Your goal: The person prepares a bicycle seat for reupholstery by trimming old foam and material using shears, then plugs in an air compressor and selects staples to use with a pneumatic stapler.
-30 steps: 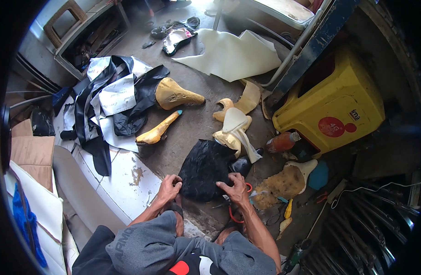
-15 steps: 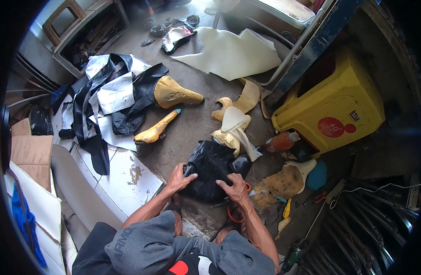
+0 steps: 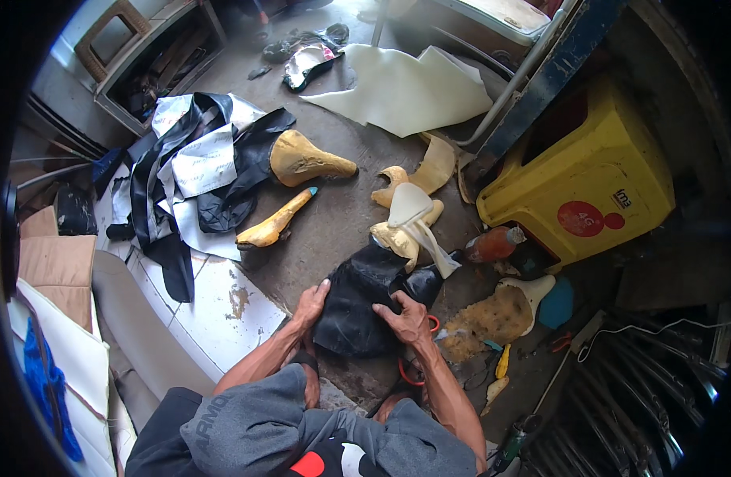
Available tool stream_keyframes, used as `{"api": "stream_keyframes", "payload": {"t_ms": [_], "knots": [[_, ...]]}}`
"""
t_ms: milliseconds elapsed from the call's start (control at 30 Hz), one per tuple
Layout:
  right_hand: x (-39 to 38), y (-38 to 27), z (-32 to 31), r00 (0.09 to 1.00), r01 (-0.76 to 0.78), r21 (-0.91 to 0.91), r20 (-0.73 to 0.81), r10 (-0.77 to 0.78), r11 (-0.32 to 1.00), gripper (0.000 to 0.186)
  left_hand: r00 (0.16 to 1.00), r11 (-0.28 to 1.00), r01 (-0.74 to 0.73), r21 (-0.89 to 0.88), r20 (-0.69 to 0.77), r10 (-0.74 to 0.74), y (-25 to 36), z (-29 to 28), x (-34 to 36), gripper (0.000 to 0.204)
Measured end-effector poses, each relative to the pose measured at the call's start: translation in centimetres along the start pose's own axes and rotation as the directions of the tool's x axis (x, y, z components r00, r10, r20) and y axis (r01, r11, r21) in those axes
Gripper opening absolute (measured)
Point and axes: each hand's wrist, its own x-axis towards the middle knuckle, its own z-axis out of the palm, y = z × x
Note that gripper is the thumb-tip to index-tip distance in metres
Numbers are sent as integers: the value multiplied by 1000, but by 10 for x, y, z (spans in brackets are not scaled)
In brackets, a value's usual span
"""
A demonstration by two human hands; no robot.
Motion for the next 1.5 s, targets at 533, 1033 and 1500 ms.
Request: {"api": "stream_keyframes", "payload": {"t_ms": [533,1033,1500], "knots": [[1,-23,29,986,19,275,156,-64,961,43,859,403,381,-832,480,180,32,-13,-72,63],[35,16,21,995,-89,77,-46,92,993,74,980,494,196,-847,163,-110,-3,-56,-30,55],[4,101,-88,735,-262,-7,-649,195,965,50,993,875,0,-485,-105,-58,-27,-89,11,51]]}}
